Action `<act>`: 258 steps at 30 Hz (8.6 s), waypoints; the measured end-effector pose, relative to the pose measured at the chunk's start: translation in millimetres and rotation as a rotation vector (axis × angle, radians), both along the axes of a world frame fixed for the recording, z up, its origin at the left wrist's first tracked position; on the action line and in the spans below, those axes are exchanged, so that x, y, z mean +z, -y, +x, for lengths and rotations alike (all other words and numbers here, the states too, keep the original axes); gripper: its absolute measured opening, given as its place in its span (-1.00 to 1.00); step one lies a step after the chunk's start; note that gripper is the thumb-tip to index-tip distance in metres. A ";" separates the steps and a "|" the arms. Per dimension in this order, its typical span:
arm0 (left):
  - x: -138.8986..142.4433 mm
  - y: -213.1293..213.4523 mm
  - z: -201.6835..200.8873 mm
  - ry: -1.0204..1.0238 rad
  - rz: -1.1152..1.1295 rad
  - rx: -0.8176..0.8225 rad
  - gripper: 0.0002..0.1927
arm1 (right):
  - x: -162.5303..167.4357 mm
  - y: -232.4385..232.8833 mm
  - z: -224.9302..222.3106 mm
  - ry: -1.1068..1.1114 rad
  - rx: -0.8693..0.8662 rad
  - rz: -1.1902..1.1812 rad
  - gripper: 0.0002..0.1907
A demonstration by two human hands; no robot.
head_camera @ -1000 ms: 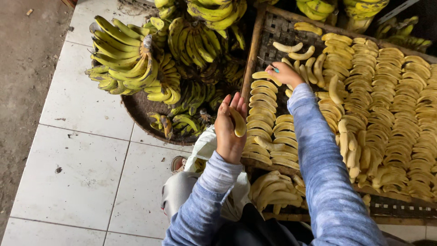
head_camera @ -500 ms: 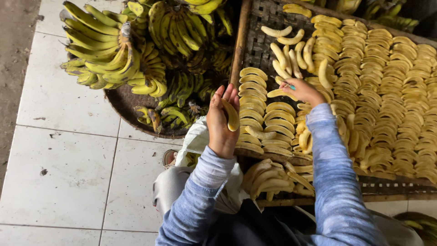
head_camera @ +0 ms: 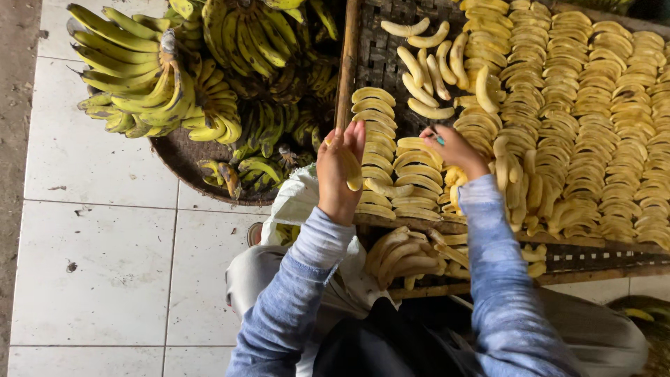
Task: The person sits on the floor peeling bananas with a small knife, one banana at a time. They cut and strip the peel by hand, then place the peeled banana onto a bamboo tray already covered with rows of peeled bananas.
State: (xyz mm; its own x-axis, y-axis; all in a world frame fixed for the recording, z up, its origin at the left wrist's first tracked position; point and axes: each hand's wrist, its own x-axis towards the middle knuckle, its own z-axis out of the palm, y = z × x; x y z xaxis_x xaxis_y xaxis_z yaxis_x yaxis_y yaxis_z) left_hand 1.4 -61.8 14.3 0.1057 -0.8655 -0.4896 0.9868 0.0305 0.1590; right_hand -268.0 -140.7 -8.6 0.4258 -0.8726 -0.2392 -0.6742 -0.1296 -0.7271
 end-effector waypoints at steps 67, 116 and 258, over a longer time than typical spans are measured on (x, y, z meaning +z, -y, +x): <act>33.7 -33.3 -26.8 0.387 -0.143 -0.064 -0.74 | 130.2 -241.3 122.0 0.096 -0.226 -0.478 -0.56; -13.0 0.7 -59.7 -0.185 -0.290 -0.525 -0.53 | 174.5 -94.1 75.3 -0.048 0.396 -0.665 -0.68; -15.7 -158.9 -178.7 1.878 -0.839 -0.751 -0.37 | -5.5 -312.2 -132.9 0.684 -1.145 -0.146 -0.81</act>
State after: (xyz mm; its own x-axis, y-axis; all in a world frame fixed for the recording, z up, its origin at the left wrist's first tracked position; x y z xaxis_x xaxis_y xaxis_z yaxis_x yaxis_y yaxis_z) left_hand -177.2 97.0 -1.4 -0.4872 -0.8591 0.1568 -0.3972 0.3779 0.8363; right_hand -400.9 171.5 -14.1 -0.5604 -0.8148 -0.1484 0.0365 0.1547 -0.9873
